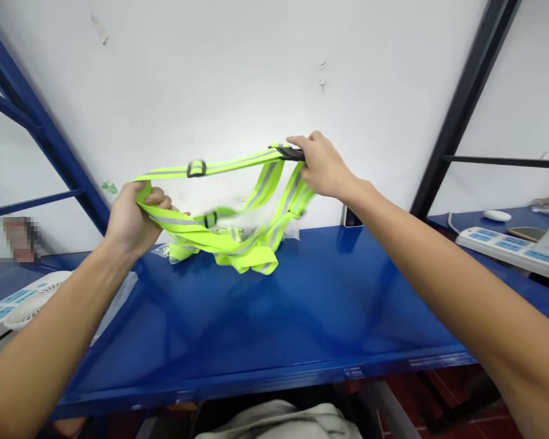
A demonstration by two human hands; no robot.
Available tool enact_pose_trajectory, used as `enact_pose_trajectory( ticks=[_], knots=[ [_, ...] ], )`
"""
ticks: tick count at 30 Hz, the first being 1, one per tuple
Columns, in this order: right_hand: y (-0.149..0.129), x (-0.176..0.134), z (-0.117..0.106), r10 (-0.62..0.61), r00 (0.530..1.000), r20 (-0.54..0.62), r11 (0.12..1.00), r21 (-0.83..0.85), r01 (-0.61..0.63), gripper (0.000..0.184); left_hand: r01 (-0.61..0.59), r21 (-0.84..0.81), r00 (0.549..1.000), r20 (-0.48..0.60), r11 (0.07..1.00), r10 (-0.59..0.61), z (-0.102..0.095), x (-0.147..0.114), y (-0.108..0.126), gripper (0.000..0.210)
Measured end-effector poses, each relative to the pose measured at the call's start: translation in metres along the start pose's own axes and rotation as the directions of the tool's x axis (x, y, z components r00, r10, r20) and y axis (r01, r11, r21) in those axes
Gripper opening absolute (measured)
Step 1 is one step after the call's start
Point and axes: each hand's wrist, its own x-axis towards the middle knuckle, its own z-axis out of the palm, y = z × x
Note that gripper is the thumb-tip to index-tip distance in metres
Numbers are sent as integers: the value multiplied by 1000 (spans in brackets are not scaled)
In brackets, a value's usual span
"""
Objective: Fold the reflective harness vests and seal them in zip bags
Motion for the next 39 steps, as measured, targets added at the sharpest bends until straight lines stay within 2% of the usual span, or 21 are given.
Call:
enact_pose_trajectory(
  ticks=[1,3,4,6,8,10,12,15,17,19,20,21,22,23,25,27,29,32,34,36,39],
  knots=[
    [2,-2,3,-4,1000,26,1000,3,4,72,-8,-16,1000,23,1000,8,1,-2,3,30],
    [8,-6,11,-13,997,82,1000,17,12,75,62,25,984,165,998,-66,2,-9,11,29],
    [11,-9,15,-12,995,103,1000,25,9,75,124,59,953,271,991,-135,3,-12,14,25],
    [14,-16,25,0,989,148,999,40,-6,74,203,111,843,485,973,-232,4,-20,19,23],
    [13,-27,37,9,974,225,998,60,-23,72,169,100,772,605,981,-195,8,-28,17,36],
    [10,-41,51,-8,941,338,995,101,-27,72,83,90,755,644,992,-122,12,-33,6,55],
    [4,-57,65,-62,886,460,983,179,-25,71,8,81,760,647,997,-59,16,-35,-11,74],
    [-5,-81,82,-141,820,555,961,275,-21,60,-101,4,821,565,995,81,22,-34,-41,93],
    [-15,-94,85,-141,816,560,954,297,-39,60,-172,-31,868,468,985,166,26,-33,-56,99],
    [-33,-106,79,-91,884,458,952,302,-58,60,-214,-19,900,385,977,205,30,-33,-66,102],
    [-45,-111,73,-55,931,361,950,306,-63,56,-220,-1,911,357,975,206,33,-34,-69,102],
    [-59,-116,66,-17,970,244,939,337,-69,42,-218,17,920,337,976,200,36,-35,-71,103],
    [-74,-121,59,39,987,158,919,383,-98,22,-209,28,927,325,978,189,39,-36,-72,103],
    [-89,-126,52,68,986,149,893,432,-127,9,-192,32,931,322,981,172,42,-37,-72,104],
    [-116,-134,44,-9,957,289,852,503,-144,21,-142,15,933,336,990,129,49,-38,-73,107],
    [-134,-141,46,-41,930,365,881,453,-139,25,-85,-12,930,357,996,84,55,-39,-73,111],
    [-142,-150,56,-76,929,363,931,359,-64,22,-54,-34,932,358,998,63,59,-39,-72,115],
    [-144,-170,73,-261,920,292,958,191,212,2,-96,-100,951,284,990,121,62,-34,-68,115],
    [-139,-186,77,-381,885,267,924,92,370,14,-147,-179,974,148,973,174,59,-28,-61,113],
    [-131,-198,73,-451,850,272,888,38,459,23,-176,-241,984,-22,955,175,54,-21,-52,107],
    [-111,-201,58,-486,828,278,853,-56,519,27,-116,-300,976,-213,947,52,41,-12,-40,96]
  ],
)
